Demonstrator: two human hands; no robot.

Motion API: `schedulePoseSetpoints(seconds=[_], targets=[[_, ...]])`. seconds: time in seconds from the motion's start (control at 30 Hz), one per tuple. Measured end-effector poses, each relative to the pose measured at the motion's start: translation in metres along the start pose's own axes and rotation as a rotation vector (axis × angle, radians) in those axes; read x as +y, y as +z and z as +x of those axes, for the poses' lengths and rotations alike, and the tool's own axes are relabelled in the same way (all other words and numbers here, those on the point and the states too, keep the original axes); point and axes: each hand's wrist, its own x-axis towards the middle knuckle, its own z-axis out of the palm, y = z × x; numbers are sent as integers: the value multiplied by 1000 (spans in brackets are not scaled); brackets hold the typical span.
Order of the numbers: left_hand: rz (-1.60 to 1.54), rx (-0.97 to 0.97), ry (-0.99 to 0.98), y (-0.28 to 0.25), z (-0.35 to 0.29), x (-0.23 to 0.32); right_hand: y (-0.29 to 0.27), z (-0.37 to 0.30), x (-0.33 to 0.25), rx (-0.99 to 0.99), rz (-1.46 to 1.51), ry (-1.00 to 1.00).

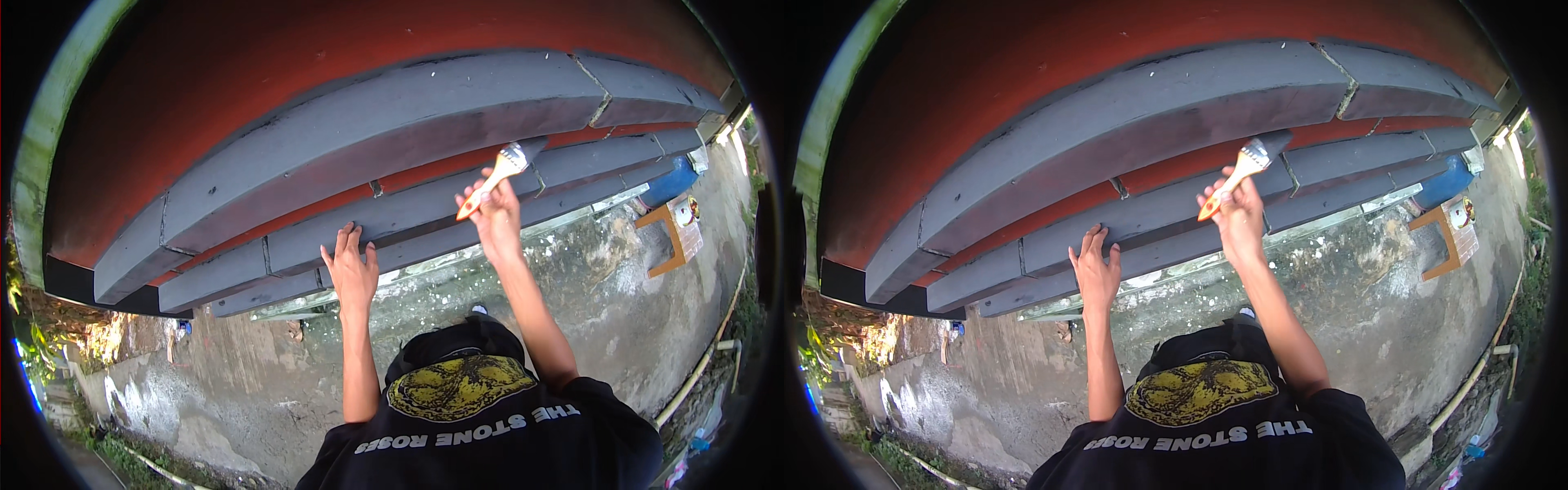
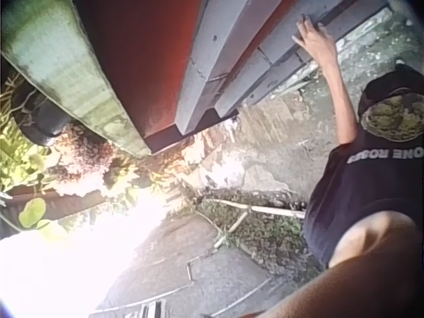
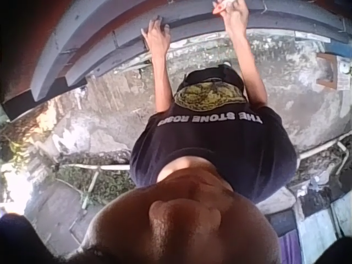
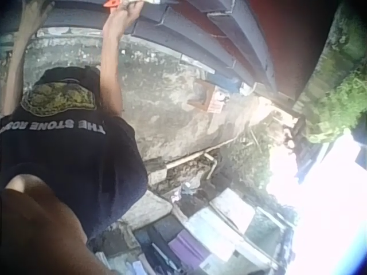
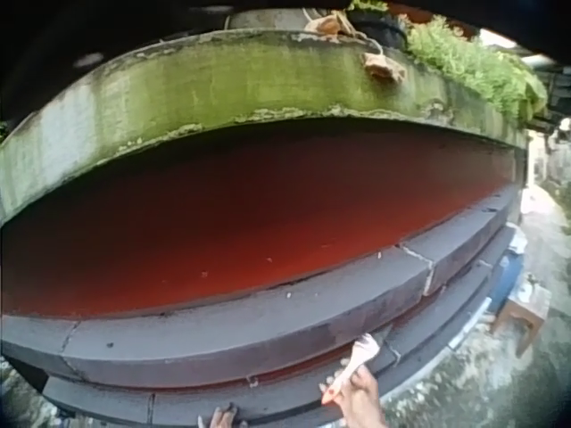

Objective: The person is painting a decorative stone-style wall using a paintbrush and dark paint.

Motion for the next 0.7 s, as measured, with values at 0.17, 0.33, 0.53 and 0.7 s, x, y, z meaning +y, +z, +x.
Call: schedulePoseSetpoints(seconds=[0.17,0.33,0.53,0.7], targets=[[-15,-16,-13,-1,2,1,15,6,-2,-296,106,-99],[-7,-3,-8,-1,0,1,20,-36,42,-545,-439,68],[-10,-30,3,4,-6,-6,-6,-5,3,-51,-38,83],[0,-36,-2,5,-6,-7,10,9,-8,-166,-23,-70]])
